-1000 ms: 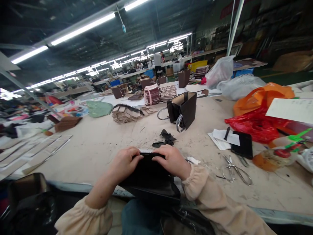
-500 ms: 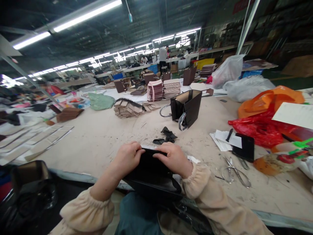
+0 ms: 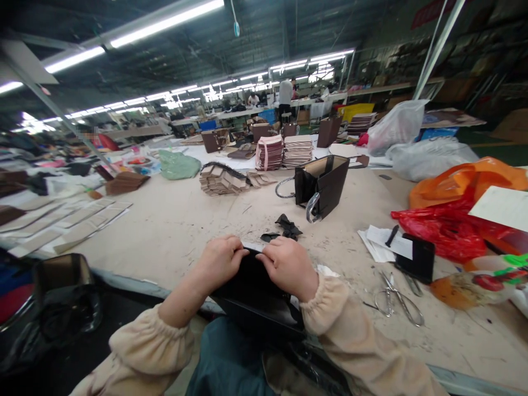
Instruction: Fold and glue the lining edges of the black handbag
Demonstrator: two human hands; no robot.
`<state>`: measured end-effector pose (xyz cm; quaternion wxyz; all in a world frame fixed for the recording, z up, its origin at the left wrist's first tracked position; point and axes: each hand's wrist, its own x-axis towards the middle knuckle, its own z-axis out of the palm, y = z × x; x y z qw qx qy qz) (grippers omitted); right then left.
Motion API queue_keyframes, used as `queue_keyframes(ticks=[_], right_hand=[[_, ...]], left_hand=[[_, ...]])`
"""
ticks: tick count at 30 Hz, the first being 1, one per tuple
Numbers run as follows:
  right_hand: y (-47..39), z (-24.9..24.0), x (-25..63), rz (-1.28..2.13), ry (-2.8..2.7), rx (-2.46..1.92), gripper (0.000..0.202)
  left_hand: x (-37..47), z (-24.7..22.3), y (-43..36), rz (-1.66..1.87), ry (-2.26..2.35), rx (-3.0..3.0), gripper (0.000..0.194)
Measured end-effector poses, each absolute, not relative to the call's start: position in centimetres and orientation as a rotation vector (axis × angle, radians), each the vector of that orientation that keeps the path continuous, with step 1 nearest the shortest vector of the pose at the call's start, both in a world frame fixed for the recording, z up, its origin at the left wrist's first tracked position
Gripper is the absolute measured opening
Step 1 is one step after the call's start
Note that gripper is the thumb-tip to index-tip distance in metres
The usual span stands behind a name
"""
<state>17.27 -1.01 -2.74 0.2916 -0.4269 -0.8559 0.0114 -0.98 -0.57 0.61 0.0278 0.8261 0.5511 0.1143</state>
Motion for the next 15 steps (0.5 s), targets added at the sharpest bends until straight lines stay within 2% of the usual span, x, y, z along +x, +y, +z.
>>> queue_keyframes(ticks=[9,15], right_hand=[[-0.9,-2.9,17.6,0.065,-2.308,-1.115,0.028],[-0.6,-2.8,17.8,0.094,-2.318,-1.110,0.030]], left_hand=[[-3.4,1.3,-0.1,0.351,1.375,2.490,0.014],[-4.2,0.6,0.2,0.407,1.470,2.473,0.013]])
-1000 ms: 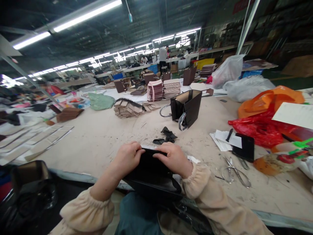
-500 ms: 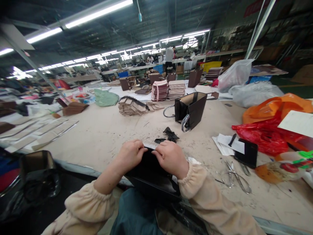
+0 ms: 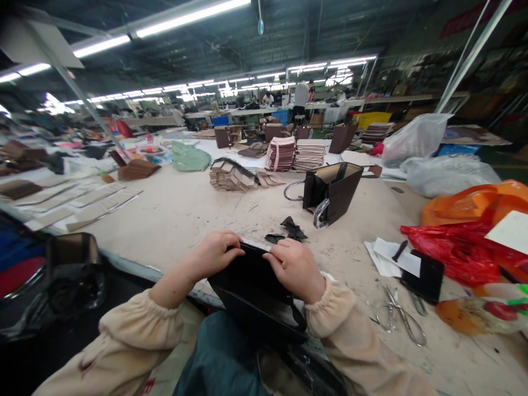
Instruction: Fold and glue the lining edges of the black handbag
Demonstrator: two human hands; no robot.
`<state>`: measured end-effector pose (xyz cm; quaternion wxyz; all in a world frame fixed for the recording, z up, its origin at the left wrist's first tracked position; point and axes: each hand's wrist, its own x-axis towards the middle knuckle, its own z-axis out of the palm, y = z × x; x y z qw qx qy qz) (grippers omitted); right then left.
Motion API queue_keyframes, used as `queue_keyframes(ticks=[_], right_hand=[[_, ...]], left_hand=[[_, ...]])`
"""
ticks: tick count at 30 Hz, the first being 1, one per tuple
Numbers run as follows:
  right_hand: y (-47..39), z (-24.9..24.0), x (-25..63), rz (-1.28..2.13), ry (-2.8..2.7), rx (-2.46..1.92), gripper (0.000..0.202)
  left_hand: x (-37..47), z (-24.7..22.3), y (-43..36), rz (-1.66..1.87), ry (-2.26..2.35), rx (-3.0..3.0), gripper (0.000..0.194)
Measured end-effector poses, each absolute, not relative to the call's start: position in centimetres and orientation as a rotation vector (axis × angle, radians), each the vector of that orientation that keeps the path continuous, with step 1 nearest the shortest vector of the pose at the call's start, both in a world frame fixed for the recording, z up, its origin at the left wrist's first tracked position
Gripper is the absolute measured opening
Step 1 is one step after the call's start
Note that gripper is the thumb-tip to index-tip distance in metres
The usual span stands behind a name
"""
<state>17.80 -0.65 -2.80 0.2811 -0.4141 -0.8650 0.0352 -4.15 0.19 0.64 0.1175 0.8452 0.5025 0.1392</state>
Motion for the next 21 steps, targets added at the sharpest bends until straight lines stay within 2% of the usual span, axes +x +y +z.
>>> queue_keyframes(ticks=[21], right_hand=[[-1.2,-2.7,17.9,0.146,-2.325,-1.130,0.033]], left_hand=[[-2.7,-0.3,-0.4,0.471,1.742,2.524,0.023]])
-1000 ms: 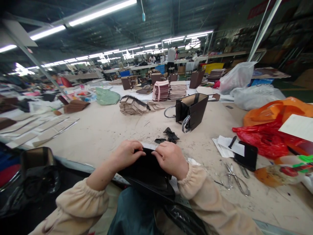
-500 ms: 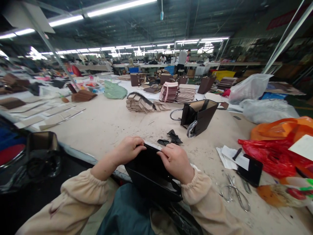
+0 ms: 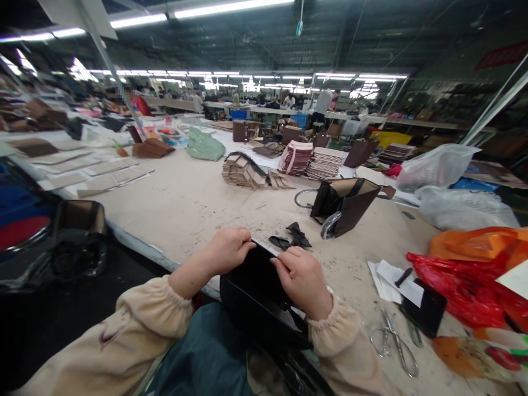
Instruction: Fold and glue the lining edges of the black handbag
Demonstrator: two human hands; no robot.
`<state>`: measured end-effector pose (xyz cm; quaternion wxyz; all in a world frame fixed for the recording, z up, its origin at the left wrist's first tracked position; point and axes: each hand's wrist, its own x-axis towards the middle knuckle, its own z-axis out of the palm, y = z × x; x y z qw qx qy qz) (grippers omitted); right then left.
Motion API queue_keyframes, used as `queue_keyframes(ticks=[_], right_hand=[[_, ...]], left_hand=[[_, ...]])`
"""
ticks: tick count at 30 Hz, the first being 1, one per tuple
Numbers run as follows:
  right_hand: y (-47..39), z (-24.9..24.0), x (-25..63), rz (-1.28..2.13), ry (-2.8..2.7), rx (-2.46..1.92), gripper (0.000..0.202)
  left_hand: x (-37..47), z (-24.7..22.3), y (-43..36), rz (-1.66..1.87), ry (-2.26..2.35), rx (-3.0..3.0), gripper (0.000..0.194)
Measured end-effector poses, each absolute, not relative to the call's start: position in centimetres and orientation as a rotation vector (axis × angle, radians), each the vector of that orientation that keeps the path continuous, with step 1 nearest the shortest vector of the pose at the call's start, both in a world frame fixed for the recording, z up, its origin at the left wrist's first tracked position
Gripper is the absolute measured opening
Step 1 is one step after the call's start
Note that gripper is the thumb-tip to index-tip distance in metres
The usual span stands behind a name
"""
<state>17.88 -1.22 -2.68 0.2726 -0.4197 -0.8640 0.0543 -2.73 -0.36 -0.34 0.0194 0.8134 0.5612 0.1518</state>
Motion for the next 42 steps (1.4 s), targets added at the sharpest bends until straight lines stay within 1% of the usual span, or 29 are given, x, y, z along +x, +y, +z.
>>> queue_keyframes(ticks=[6,11,14,18,22,30,37,39,42], right_hand=[[-1.5,-2.7,17.9,0.094,-2.317,-1.172,0.032],[-1.7,-1.5,18.5,0.130,-2.397,-1.211,0.029],[-1.6,-0.5,17.9,0.047,-2.431,-1.249,0.031],[-1.3,-0.2,15.9,-0.078,-2.483,-1.303,0.022],[-0.9,-1.0,14.4,-0.113,-2.463,-1.349,0.027],[-0.7,-2.6,14.4,-0.155,-2.408,-1.155,0.024],[-0.8,-2.8,16.3,-0.227,-2.386,-1.091,0.025],[-0.9,-2.8,17.6,-0.269,-2.388,-1.110,0.026],[-1.5,-2.6,19.7,-0.287,-2.408,-1.149,0.027]], left_hand=[[-2.6,-0.2,-0.6,0.465,1.782,2.487,0.025],[-2.4,-0.2,-0.7,0.463,1.791,2.497,0.025],[-2.3,-0.2,-0.7,0.489,1.794,2.503,0.025],[-2.5,-0.4,-0.9,0.533,1.783,2.491,0.023],[-2.9,-0.6,-1.2,0.594,1.777,2.469,0.021],[-4.3,-0.9,-1.8,0.659,1.595,2.430,0.019],[-5.3,0.1,-2.7,0.649,1.395,2.476,0.018],[-5.5,0.3,-2.7,0.670,1.294,2.480,0.020],[-5.2,0.3,-2.8,0.678,1.270,2.411,0.038]])
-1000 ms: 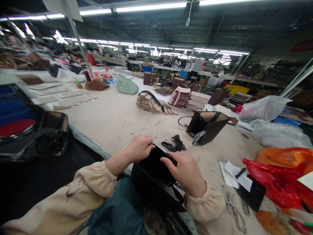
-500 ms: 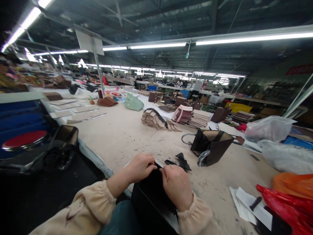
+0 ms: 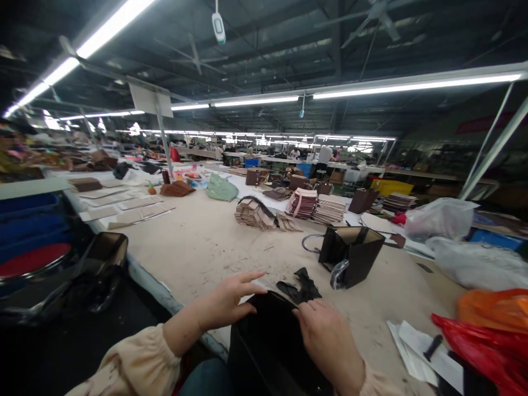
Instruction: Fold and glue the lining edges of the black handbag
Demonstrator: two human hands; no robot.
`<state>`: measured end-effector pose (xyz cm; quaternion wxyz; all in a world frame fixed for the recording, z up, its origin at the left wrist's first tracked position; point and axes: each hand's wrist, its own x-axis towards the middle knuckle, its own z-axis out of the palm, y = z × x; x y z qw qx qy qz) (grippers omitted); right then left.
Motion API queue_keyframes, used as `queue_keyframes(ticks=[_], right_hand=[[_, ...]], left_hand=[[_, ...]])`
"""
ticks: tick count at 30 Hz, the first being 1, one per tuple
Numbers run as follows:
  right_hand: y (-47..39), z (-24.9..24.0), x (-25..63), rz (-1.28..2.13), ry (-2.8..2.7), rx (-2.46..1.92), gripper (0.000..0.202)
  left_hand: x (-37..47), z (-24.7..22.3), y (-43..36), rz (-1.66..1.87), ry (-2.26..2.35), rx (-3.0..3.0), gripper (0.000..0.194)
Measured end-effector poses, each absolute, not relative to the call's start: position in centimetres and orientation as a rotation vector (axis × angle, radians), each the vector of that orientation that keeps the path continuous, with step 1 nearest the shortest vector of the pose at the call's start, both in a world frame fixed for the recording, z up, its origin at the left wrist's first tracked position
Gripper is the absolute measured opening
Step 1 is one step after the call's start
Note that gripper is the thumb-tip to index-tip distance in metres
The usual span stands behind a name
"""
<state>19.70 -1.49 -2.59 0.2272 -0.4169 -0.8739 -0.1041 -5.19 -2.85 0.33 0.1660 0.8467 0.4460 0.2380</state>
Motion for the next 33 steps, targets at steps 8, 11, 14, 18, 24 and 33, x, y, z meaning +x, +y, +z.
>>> queue_keyframes(ticks=[8,11,14,18,24,33], right_hand=[[-2.8,-1.4,19.7,-0.298,-2.455,-1.284,0.024],[-2.8,-1.3,19.4,-0.286,-2.444,-1.289,0.024],[-2.9,-1.2,19.4,-0.277,-2.415,-1.283,0.024],[-3.1,-1.2,19.6,-0.232,-2.419,-1.293,0.023],[-3.0,-1.2,19.7,-0.211,-2.420,-1.294,0.025],[-2.7,-1.1,19.8,-0.179,-2.427,-1.297,0.027]], left_hand=[[-2.1,1.6,-2.7,0.748,1.488,2.120,0.026],[-1.7,1.7,-2.3,0.798,1.524,2.201,0.019],[-1.4,1.2,-2.1,0.778,1.518,2.334,0.019],[-0.8,0.7,-1.6,0.700,1.536,2.417,0.014],[-0.7,0.4,-0.6,0.614,1.357,2.503,0.008],[-0.3,0.5,-0.7,0.499,1.523,2.542,0.014]])
